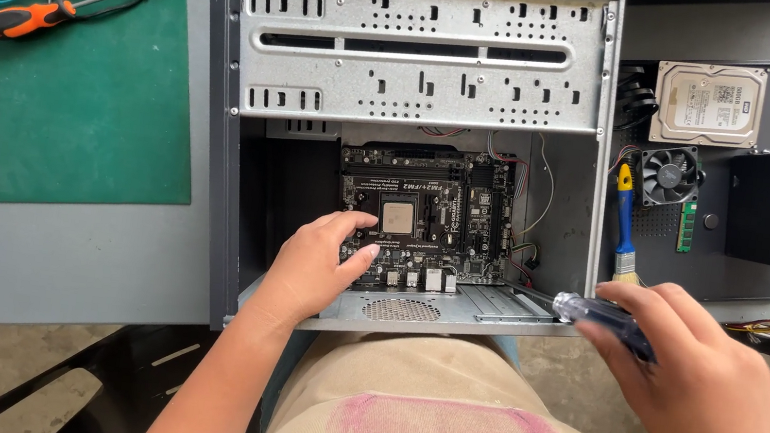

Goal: Reinstalling a motherboard into a computer case, including cleaning it with a brush and securing it with screws.

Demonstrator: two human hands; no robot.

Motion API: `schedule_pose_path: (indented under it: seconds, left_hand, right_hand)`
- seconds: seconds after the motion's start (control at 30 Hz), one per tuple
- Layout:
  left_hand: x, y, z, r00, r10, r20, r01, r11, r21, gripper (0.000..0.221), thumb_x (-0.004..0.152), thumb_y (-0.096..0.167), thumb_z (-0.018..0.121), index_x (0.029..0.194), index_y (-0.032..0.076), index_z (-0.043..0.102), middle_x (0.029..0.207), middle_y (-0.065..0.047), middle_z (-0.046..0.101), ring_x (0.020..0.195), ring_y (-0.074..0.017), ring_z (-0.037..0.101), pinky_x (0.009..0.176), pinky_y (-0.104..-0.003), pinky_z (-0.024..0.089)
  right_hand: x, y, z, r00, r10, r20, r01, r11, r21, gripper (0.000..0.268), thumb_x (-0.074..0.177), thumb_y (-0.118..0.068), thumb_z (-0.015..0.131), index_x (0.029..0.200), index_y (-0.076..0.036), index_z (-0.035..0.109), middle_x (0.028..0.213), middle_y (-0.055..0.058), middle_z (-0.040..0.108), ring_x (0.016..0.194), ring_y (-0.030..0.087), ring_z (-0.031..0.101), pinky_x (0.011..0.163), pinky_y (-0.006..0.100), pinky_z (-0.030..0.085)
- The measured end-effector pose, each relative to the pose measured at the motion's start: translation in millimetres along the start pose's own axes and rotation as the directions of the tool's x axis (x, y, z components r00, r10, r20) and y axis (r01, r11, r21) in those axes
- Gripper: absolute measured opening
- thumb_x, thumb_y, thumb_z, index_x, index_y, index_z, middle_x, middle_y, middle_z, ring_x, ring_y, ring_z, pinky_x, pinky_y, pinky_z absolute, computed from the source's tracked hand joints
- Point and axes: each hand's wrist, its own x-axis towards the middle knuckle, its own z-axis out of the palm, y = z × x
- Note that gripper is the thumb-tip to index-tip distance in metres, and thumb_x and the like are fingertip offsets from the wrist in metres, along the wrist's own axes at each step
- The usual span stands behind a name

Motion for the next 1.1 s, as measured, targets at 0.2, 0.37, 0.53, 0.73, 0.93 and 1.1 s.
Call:
schedule_pose_path:
  seconds: [0.2, 0.37, 0.53, 0.73, 0.93, 1.1]
  left_hand:
    - [-2, 10, -4, 0.967, -0.163, 0.198, 0.130, 0.977, 0.170, 0.049, 0.097, 0.041, 0.052, 0.142, 0.021, 0.052, 0.143, -0.002, 0.058, 0.127, -0.0241, 0.057, 0.100, -0.043, 0.048]
    - [-2, 9, -3, 0.963, -0.168, 0.212, 0.125, 0.971, 0.202, 0.050, 0.099, 0.041, 0.052, 0.143, 0.019, 0.050, 0.141, -0.005, 0.059, 0.124, -0.0255, 0.059, 0.099, -0.043, 0.049]
    - [0, 4, 0, 0.967, -0.152, 0.206, 0.106, 0.970, 0.217, 0.050, 0.099, 0.041, 0.051, 0.143, 0.018, 0.050, 0.139, -0.007, 0.060, 0.122, -0.0272, 0.060, 0.097, -0.045, 0.049]
    - [1, 3, 2, 0.968, -0.138, 0.209, 0.089, 0.969, 0.230, 0.050, 0.099, 0.041, 0.051, 0.143, 0.018, 0.050, 0.134, -0.008, 0.062, 0.118, -0.0279, 0.062, 0.094, -0.045, 0.050]
    - [1, 4, 1, 0.968, -0.130, 0.214, 0.075, 0.965, 0.251, 0.049, 0.099, 0.041, 0.051, 0.143, 0.018, 0.050, 0.131, -0.009, 0.064, 0.118, -0.0277, 0.061, 0.094, -0.044, 0.050]
    - [1, 3, 2, 0.969, -0.108, 0.222, 0.048, 0.965, 0.259, 0.050, 0.100, 0.041, 0.050, 0.143, 0.017, 0.049, 0.136, -0.009, 0.062, 0.123, -0.0282, 0.059, 0.097, -0.044, 0.049]
  right_hand:
    - [20, -2, -21, 0.851, 0.318, 0.418, -0.082, 0.866, -0.493, 0.066, 0.079, -0.068, 0.058, 0.131, -0.030, 0.043, 0.127, -0.006, 0.054, 0.073, 0.038, 0.077, 0.064, 0.051, 0.063]
    - [14, 7, -4, 0.942, 0.213, 0.261, -0.018, 0.806, -0.591, 0.044, 0.098, -0.063, 0.040, 0.102, -0.021, 0.051, 0.091, -0.002, 0.063, 0.060, 0.041, 0.068, 0.044, 0.049, 0.046]
    - [22, -1, -8, 0.906, 0.194, 0.376, 0.039, 0.846, -0.531, 0.036, 0.091, -0.055, 0.046, 0.107, -0.024, 0.048, 0.098, -0.003, 0.059, 0.074, 0.029, 0.071, 0.049, 0.045, 0.054]
    - [14, 2, 8, 0.963, 0.160, 0.218, 0.003, 0.801, -0.598, 0.046, 0.095, -0.068, 0.043, 0.100, -0.023, 0.052, 0.087, -0.003, 0.058, 0.054, 0.033, 0.066, 0.041, 0.045, 0.044]
    - [24, 9, -22, 0.905, 0.157, 0.395, -0.017, 0.942, -0.334, 0.032, 0.085, -0.043, 0.064, 0.113, -0.028, 0.057, 0.117, -0.012, 0.058, 0.059, 0.024, 0.071, 0.059, 0.044, 0.060]
    - [20, 9, 1, 0.953, 0.230, 0.197, -0.109, 0.868, -0.485, 0.040, 0.100, -0.056, 0.045, 0.098, -0.018, 0.056, 0.093, 0.001, 0.066, 0.069, 0.036, 0.068, 0.057, 0.050, 0.055]
